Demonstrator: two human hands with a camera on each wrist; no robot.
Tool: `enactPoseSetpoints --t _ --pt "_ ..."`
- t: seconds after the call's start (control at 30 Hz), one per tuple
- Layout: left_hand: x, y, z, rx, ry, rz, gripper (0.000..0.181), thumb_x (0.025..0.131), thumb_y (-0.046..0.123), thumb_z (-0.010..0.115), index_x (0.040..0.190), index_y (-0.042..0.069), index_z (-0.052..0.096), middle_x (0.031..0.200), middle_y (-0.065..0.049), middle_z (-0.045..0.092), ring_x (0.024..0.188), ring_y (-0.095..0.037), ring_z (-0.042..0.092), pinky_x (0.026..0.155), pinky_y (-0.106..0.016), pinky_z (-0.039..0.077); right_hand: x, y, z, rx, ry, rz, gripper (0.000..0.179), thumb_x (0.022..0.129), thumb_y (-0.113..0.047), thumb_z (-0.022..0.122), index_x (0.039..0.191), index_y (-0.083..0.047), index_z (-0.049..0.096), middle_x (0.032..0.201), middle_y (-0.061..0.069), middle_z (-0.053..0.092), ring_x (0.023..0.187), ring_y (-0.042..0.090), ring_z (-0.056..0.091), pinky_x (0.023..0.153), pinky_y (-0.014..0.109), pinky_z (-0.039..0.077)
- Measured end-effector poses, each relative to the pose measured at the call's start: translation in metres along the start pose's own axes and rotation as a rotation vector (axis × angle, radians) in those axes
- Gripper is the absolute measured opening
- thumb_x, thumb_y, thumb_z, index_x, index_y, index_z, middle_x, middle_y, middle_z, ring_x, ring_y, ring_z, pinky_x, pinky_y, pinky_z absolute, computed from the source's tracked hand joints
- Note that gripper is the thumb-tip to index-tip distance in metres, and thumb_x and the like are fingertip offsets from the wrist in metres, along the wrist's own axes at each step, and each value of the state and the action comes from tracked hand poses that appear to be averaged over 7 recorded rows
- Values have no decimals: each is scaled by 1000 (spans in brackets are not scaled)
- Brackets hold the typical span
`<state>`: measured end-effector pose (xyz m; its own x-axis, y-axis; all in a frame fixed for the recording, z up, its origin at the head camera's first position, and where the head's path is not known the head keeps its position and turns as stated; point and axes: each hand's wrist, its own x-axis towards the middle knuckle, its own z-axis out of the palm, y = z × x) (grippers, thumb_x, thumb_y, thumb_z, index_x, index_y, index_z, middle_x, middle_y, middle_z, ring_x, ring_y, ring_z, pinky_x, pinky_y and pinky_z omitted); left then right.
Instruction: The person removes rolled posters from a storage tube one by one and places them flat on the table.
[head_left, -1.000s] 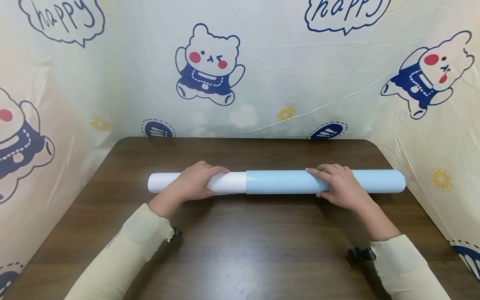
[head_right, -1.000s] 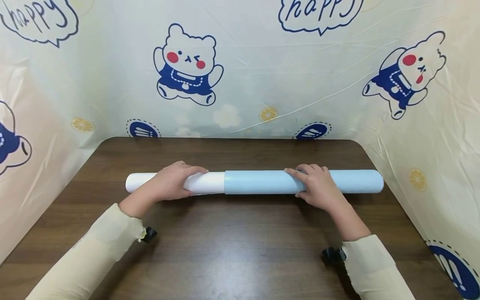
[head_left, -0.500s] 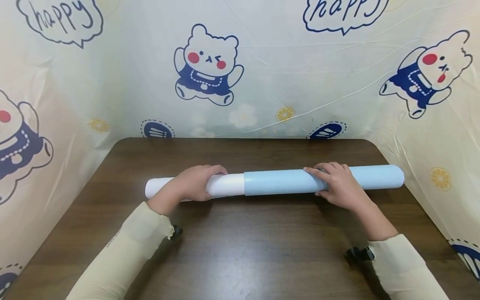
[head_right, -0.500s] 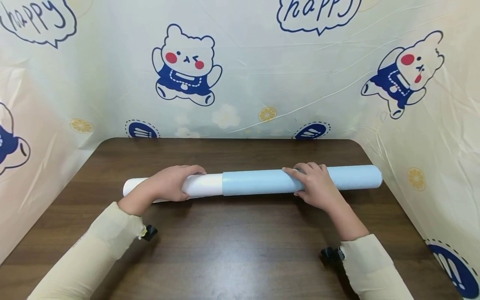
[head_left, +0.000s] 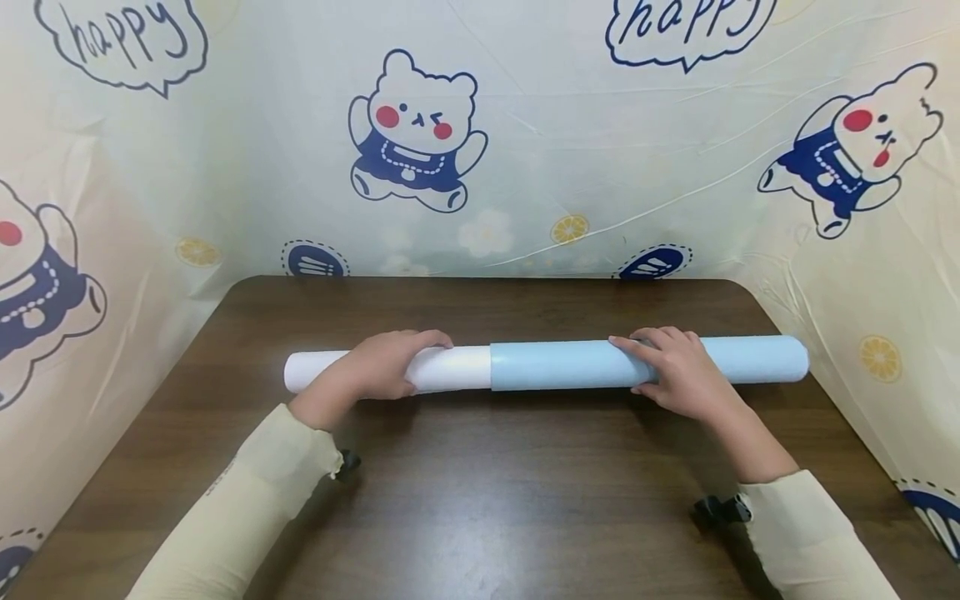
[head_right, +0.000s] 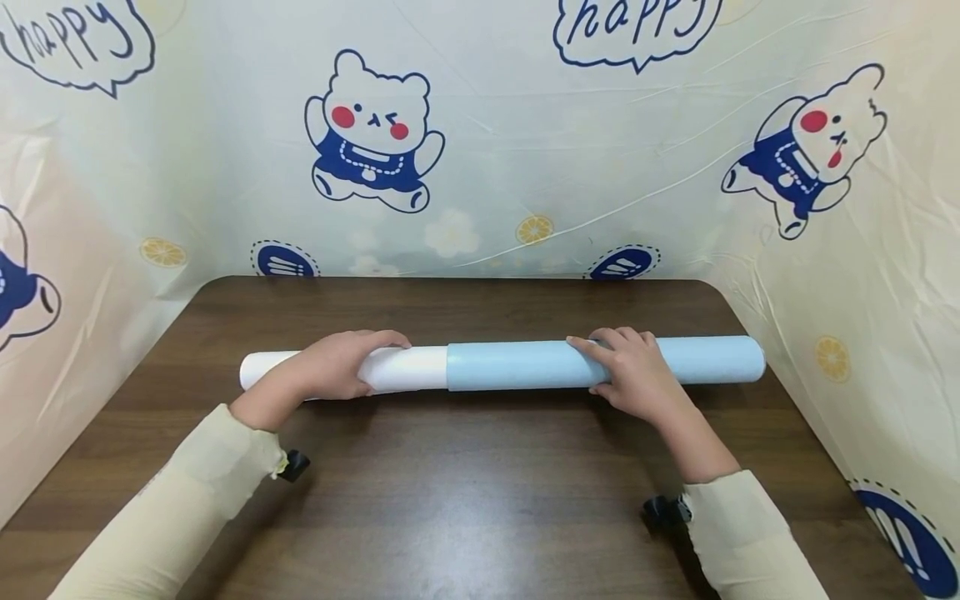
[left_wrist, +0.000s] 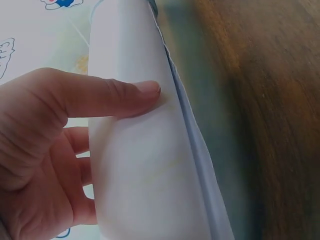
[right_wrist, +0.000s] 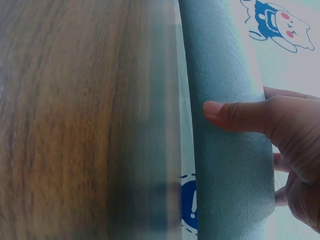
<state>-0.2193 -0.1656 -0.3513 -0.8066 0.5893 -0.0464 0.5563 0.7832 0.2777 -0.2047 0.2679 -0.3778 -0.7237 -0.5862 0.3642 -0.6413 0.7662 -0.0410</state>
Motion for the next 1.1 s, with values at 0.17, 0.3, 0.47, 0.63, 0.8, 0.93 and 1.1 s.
enactPoseSetpoints --t 0.17,0.3,0.47,0.63,0.8,0.93,1.1 --pt "-2 -3 2 42 35 -10 72 73 4 82 134 24 51 120 -10 62 101 -29 60 85 -54 50 -2 2 1 -1 14 -2 81 58 -15 95 131 -16 61 114 16 62 103 39 56 76 55 44" --pt "-4 -8 4 66 59 -23 73 72 4 83 134 26 51 120 -10 62 101 -30 60 82 -56 49 -3 3 -2 -3 12 2 80 58 -15 95 131 -15 61 113 16 62 102 39 57 76 56 45" --pt "-9 -15 4 95 96 -13 72 72 4 83 133 26 52 118 -9 63 100 -30 60 77 -54 49 -5 4 -5 -6 13 11 81 58 -14 95 131 -14 61 113 16 62 102 40 57 77 57 45" --pt "-14 -20 1 117 124 4 70 72 3 83 132 24 53 117 -10 63 99 -32 61 74 -53 49 -6 6 -5 -3 20 9 81 58 -14 95 131 -14 61 113 15 63 101 39 57 76 57 45" --pt "-21 -27 -1 130 135 -8 70 71 2 83 131 25 53 116 -10 64 100 -32 61 75 -54 49 -8 9 -3 -4 23 12 81 58 -14 95 132 -15 61 113 15 63 100 39 57 76 57 45" --pt "-27 -33 -2 132 146 -15 69 71 1 82 130 24 54 113 -10 64 98 -32 61 72 -53 49 -8 10 -4 0 27 12 82 57 -13 95 131 -15 61 113 15 63 99 39 57 76 57 45" --pt "-35 -37 -5 129 148 -37 68 71 0 82 129 23 55 114 -11 64 99 -32 61 74 -55 49 -8 11 -4 1 21 18 82 57 -14 95 132 -16 61 113 14 62 100 38 57 77 57 45"
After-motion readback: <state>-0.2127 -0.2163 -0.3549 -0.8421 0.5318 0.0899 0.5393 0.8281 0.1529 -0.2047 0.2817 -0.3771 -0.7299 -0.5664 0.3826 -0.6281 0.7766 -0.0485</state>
